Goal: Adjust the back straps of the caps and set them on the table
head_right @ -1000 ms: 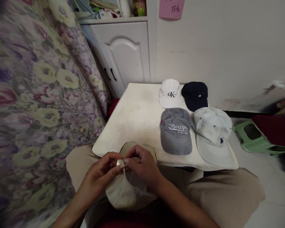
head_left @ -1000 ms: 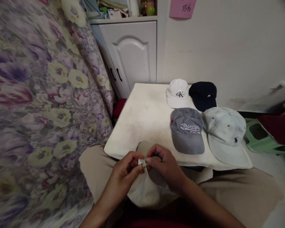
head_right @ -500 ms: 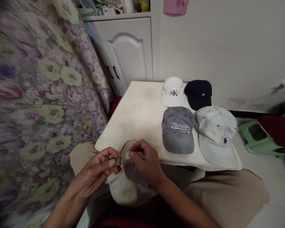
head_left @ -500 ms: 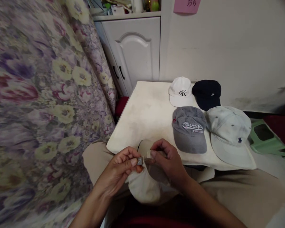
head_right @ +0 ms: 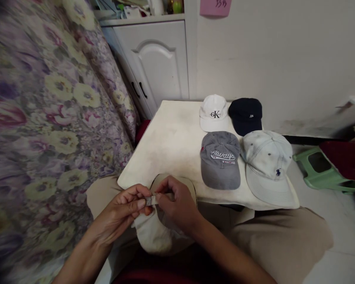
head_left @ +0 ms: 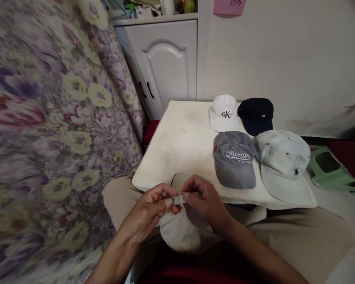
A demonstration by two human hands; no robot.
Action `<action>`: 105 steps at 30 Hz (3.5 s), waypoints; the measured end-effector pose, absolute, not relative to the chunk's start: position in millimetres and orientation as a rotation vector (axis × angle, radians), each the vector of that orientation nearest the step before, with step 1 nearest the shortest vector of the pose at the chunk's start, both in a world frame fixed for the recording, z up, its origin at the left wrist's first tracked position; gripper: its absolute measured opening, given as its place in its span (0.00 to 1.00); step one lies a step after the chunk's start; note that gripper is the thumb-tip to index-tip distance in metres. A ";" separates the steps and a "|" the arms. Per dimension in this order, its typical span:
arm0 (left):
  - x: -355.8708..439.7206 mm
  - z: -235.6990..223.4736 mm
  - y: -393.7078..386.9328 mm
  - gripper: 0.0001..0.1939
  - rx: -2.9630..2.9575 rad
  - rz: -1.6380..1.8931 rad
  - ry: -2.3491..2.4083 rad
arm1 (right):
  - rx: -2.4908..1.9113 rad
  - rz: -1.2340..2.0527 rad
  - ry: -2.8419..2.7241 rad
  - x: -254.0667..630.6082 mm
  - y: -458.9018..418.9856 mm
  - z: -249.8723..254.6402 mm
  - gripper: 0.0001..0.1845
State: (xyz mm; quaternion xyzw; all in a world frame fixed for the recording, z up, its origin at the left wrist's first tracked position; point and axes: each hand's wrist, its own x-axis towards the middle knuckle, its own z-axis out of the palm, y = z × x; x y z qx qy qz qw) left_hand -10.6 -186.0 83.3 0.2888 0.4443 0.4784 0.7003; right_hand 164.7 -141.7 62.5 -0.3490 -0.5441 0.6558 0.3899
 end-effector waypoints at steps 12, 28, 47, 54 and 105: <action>-9.3 79.1 -185.0 0.10 0.701 1.035 0.974 | -0.850 1.702 -1.355 168.9 -139.7 60.0 0.04; -4.5 69.6 -187.3 0.17 0.871 0.950 1.146 | -0.875 1.775 -1.210 160.1 -139.2 37.3 0.05; -9.1 67.8 -186.4 0.05 2.089 0.779 1.521 | -0.894 1.776 -1.135 163.4 -138.9 27.6 0.05; -0.5 68.5 -188.6 0.05 2.013 0.814 1.620 | -0.879 1.783 -1.170 170.7 -139.0 29.0 0.04; 15.8 67.1 -189.1 0.06 1.916 1.089 1.441 | -0.790 1.906 -1.291 202.5 -127.0 26.5 0.11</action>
